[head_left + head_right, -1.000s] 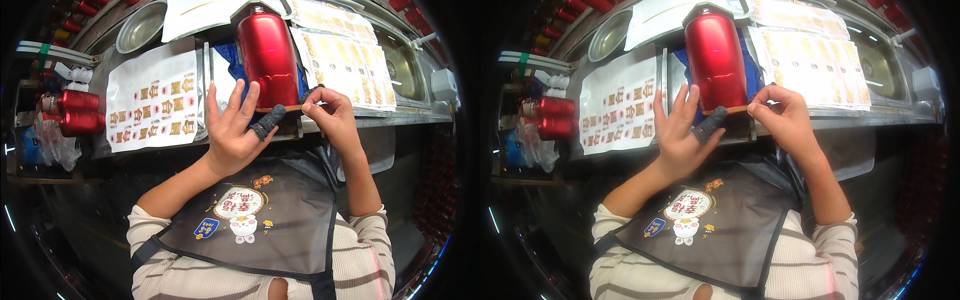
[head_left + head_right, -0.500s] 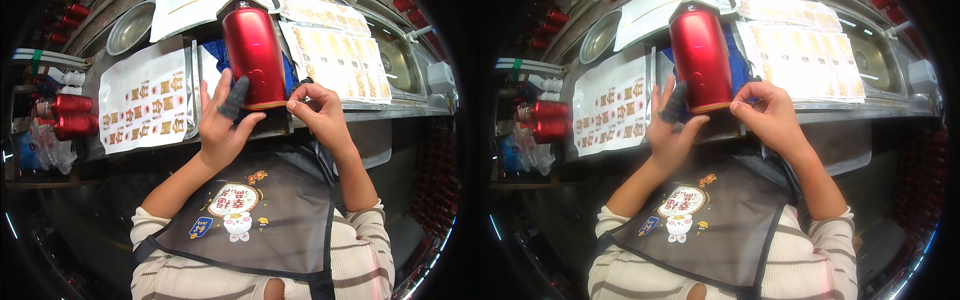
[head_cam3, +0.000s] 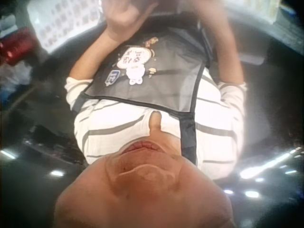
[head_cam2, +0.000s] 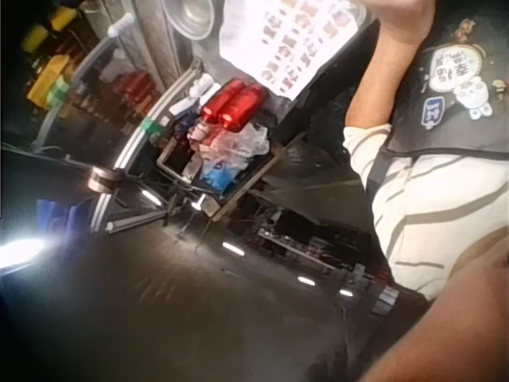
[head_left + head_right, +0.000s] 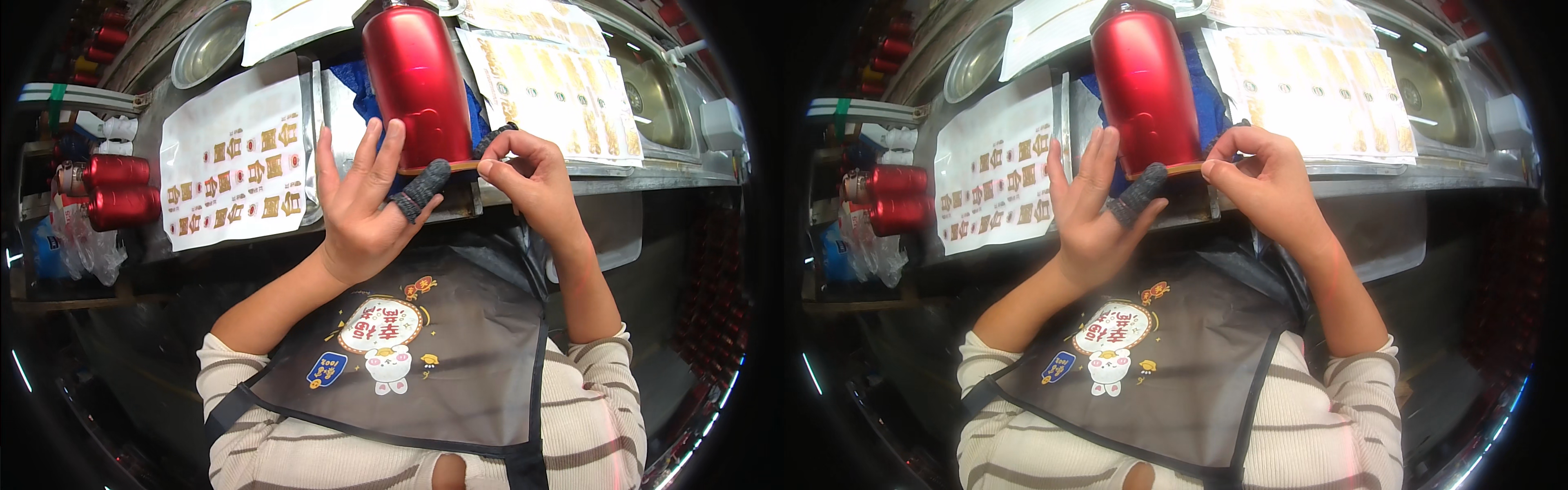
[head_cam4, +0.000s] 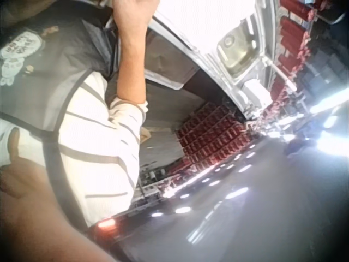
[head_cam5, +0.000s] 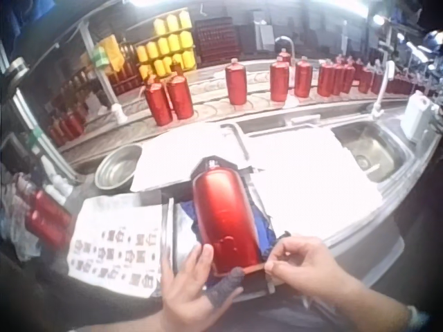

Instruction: The person applies gold stickers to red cylindrical containers. They peel stickers from sheets, place them on the containers, and smooth them with their fingers. The containers are handled one at a time and set aside after labeling.

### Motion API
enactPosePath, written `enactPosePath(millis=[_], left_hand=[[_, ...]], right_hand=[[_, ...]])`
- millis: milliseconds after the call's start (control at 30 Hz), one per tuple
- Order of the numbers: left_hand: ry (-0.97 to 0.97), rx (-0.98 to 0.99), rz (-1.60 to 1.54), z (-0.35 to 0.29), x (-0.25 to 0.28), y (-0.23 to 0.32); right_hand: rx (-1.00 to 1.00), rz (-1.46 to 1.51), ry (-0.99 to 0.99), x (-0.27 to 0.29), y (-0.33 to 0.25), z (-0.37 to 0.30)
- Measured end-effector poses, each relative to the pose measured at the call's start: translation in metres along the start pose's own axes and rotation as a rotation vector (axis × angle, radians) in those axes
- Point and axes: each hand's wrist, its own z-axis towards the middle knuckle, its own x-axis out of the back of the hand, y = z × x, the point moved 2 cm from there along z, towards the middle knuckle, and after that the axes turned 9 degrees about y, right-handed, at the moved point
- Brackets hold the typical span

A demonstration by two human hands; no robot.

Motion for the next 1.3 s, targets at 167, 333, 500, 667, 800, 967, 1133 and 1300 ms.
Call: enactPosePath(millis=[167,333,500,667,800,967,1133,1300], left_hand=[[-0.002,-0.090,0.086,0.028,-0.009,0.011],[0.133,0.123,-0.022,0.022,-0.023,0.000],[0.137,0.242,-0.148,-0.004,-0.011,-0.008],[0.042,0.204,-0.085,-0.033,0.000,-0.005],[0.027,0.161,-0.041,-0.026,-0.004,-0.003],[0.007,0.074,0.016,-0.010,-0.002,0.001],[-0.011,-0.026,0.053,0.008,0.001,0.005],[-0.025,-0.090,0.132,0.027,-0.007,0.016]], right_hand=[[-0.063,-0.013,0.005,-0.001,-0.005,0.000],[-0.070,-0.009,-0.025,-0.002,-0.007,-0.002],[-0.033,-0.032,-0.001,-0.003,-0.010,-0.004],[-0.060,0.039,-0.002,0.001,-0.015,-0.008],[0.024,-0.013,0.038,0.003,-0.008,-0.007],[-0.004,-0.004,0.034,0.003,-0.005,-0.004],[-0.076,0.033,0.020,0.003,-0.010,-0.004],[-0.072,0.006,0.023,-0.001,-0.008,-0.001]])
